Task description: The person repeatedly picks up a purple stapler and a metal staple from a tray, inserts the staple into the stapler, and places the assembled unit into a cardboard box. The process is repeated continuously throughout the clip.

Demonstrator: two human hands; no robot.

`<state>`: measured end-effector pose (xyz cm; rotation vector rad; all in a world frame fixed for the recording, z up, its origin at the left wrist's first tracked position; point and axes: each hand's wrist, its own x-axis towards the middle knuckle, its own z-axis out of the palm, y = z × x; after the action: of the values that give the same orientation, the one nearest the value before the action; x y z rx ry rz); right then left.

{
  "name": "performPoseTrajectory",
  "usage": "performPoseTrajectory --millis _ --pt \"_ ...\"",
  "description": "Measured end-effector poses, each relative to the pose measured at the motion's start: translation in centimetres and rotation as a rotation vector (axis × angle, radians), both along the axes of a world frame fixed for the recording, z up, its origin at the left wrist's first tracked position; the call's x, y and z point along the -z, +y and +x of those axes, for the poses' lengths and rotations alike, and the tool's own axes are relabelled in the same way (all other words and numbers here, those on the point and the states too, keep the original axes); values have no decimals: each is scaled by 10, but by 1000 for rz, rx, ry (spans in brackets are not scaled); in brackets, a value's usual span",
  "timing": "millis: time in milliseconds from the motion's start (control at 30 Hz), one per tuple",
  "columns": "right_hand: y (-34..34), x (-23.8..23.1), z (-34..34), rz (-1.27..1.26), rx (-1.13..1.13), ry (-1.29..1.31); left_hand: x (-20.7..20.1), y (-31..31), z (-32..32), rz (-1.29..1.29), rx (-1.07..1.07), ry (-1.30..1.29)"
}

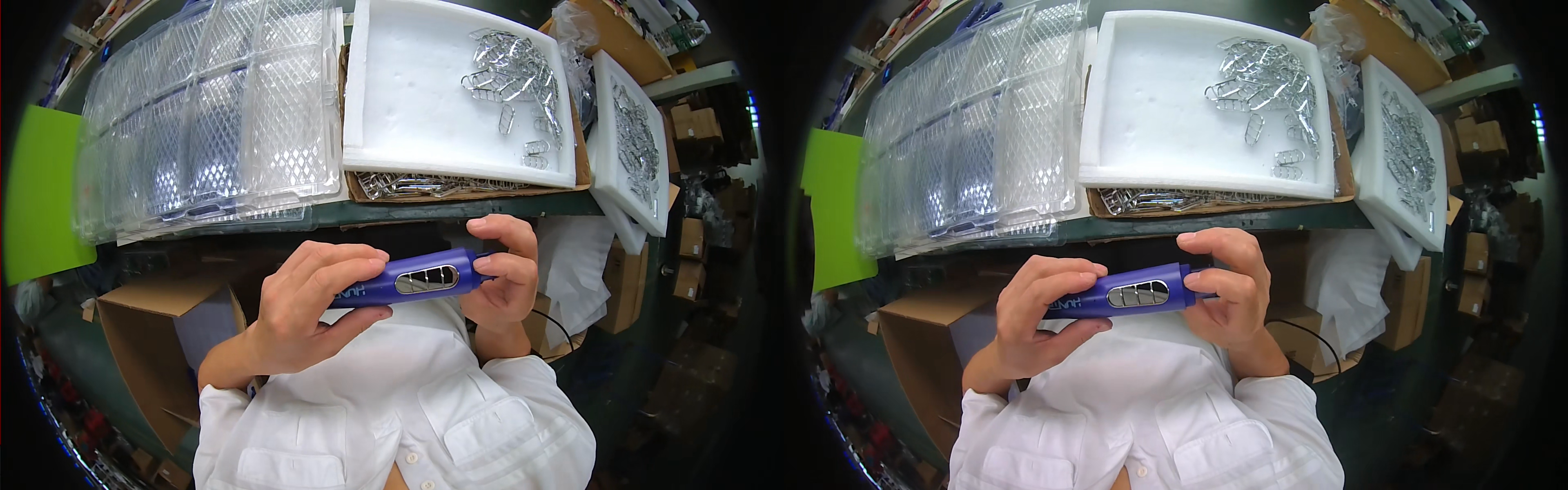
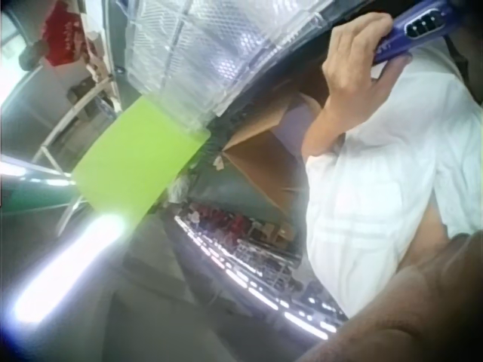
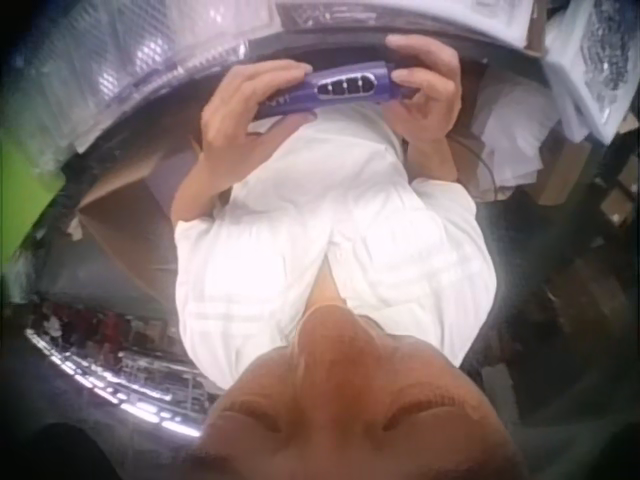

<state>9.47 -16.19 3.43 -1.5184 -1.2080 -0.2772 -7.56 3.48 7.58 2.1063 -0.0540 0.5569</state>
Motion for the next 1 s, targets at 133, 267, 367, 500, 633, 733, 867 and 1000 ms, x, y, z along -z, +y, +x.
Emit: performPoseTrajectory --millis 133,267,367,500,633,733,867,1000 --pt "0 2 3 3 -4 19 4 0 2 -97 43 57" --pt "1 2 11 -1 1 38 -2 2 10 -171 101 141" --pt "0 1 18 15 51 100 -23 17 23 1 176 193" --pt "-13 -4 32 7 130 134 -64 57 80 168 87 129" --pt "-26 -3 38 -42 258 204 -65 121 224 423 -137 29" --pt "-25 -4 37 -72 282 260 -21 226 339 616 -289 -120" --pt "-35 -2 39 -93 388 296 4 284 364 551 -413 -2" --pt "-43 1 45 -138 513 315 -33 241 223 371 -428 -149"
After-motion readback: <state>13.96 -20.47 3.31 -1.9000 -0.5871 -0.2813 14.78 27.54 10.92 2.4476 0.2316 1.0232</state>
